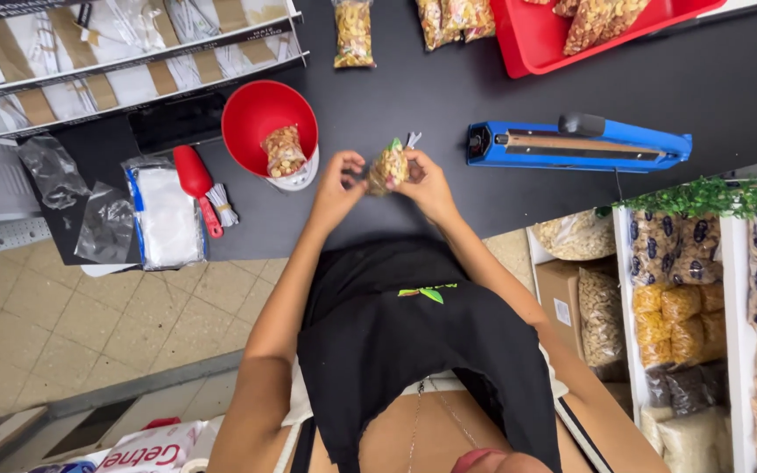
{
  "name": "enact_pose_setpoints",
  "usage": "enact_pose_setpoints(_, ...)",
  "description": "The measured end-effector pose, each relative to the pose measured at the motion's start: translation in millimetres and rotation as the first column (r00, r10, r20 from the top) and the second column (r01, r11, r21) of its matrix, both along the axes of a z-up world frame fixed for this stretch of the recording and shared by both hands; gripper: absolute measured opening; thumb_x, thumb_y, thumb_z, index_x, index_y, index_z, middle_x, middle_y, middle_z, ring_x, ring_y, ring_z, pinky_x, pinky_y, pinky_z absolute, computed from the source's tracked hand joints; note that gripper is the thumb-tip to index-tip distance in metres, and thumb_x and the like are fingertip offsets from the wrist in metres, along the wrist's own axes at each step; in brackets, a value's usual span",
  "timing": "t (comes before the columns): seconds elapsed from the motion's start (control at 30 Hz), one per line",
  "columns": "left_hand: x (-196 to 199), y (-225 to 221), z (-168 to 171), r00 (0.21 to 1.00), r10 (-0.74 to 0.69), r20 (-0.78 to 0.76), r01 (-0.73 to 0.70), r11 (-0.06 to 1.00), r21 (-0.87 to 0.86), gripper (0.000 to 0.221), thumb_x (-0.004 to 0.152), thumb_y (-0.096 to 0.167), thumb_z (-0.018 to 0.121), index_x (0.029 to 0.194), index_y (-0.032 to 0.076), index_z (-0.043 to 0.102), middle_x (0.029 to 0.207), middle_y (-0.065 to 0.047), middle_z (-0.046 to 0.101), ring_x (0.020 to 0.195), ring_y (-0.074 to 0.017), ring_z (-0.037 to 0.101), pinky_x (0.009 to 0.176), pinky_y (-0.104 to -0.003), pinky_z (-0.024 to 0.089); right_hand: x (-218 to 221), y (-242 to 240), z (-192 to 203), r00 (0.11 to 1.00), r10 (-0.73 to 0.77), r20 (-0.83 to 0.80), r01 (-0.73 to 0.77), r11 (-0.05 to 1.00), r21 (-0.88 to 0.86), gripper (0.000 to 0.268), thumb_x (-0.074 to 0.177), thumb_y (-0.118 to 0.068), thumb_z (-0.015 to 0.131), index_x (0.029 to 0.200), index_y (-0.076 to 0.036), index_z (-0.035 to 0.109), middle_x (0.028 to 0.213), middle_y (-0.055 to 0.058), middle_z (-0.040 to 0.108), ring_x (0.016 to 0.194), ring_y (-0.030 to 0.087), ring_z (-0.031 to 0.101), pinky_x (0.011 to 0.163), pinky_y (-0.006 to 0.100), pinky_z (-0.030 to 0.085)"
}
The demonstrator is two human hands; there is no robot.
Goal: The person scoops mixed nuts from a red bowl into a clear plastic bag, folds the top, and seals it using a blue heat sealer. They then tie the sealed bag with a white twist tie and place it into a red tray.
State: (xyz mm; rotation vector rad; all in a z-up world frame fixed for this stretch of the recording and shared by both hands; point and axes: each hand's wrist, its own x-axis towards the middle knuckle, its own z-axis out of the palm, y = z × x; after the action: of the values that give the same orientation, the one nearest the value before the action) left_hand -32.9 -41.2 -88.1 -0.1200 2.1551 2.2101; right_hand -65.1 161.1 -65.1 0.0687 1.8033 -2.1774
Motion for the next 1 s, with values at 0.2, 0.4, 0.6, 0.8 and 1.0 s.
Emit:
enact_pose_setpoints(0.2,-4,23,0,0.957,-0.182,-0.226,0.109,0.947,-0.302,0.088,0.071,0.025,0.096,0.137,-0.013,0.050,0.140,-0.036,0.052,0.135,-0.0535,0.047,0.117,-0.060,0.036,5,-10,1,0.999,-0.003,-0.036,0.003,1.000,-0.003,0.061,0.069,0.001,0.096,0.122,-0.006,0.066,0.104,0.002,0.064,0.096,0.010,0.065,0.085,0.022,0.060)
enact_pose_setpoints(0.4,-9,40,-24,0.954,-0.078,-0.290,0.032,0.987,-0.160,0.049,0.072,0.007,0.085,0.115,-0.001,0.062,0.095,-0.021,0.065,0.097,-0.0454,0.068,0.085,-0.050,0.056,1,2,11,0.970,0.141,-0.199,-0.102,0.975,0.197,0.060,0.069,0.001,0.096,0.122,-0.002,0.068,0.123,0.011,0.061,0.109,0.020,0.063,0.090,0.032,0.060)
enact_pose_setpoints(0.6,2,41,-20,0.990,-0.055,-0.131,0.061,0.997,0.044,0.073,0.083,0.002,0.082,0.147,-0.006,0.048,0.139,-0.029,0.060,0.133,-0.0405,0.055,0.111,-0.050,0.046,-7,7,47,0.904,0.414,-0.105,-0.349,0.858,0.378,0.045,0.086,0.006,0.076,0.130,0.004,0.064,0.141,0.019,0.048,0.116,0.036,0.064,0.094,0.043,0.060)
enact_pose_setpoints(0.8,2,31,13,0.976,-0.174,-0.130,0.203,0.943,0.263,0.075,0.087,-0.009,0.069,0.154,-0.005,0.035,0.156,-0.024,0.048,0.144,-0.0355,0.045,0.120,-0.047,0.037,-10,16,16,0.892,0.445,-0.081,-0.330,0.763,0.556,0.026,0.095,-0.005,0.069,0.120,-0.013,0.075,0.127,0.013,0.067,0.105,0.036,0.072,0.089,0.048,0.058)
enact_pose_setpoints(1.0,1,37,13,0.988,-0.120,-0.097,0.137,0.970,0.200,0.078,0.087,0.007,0.086,0.151,0.000,0.042,0.148,-0.022,0.055,0.139,-0.0307,0.052,0.118,-0.044,0.041,-4,-3,13,0.964,0.266,0.013,-0.236,0.831,0.504,0.017,0.092,-0.020,0.080,0.109,-0.021,0.080,0.090,0.003,0.075,0.080,0.012,0.072,0.071,0.030,0.059)
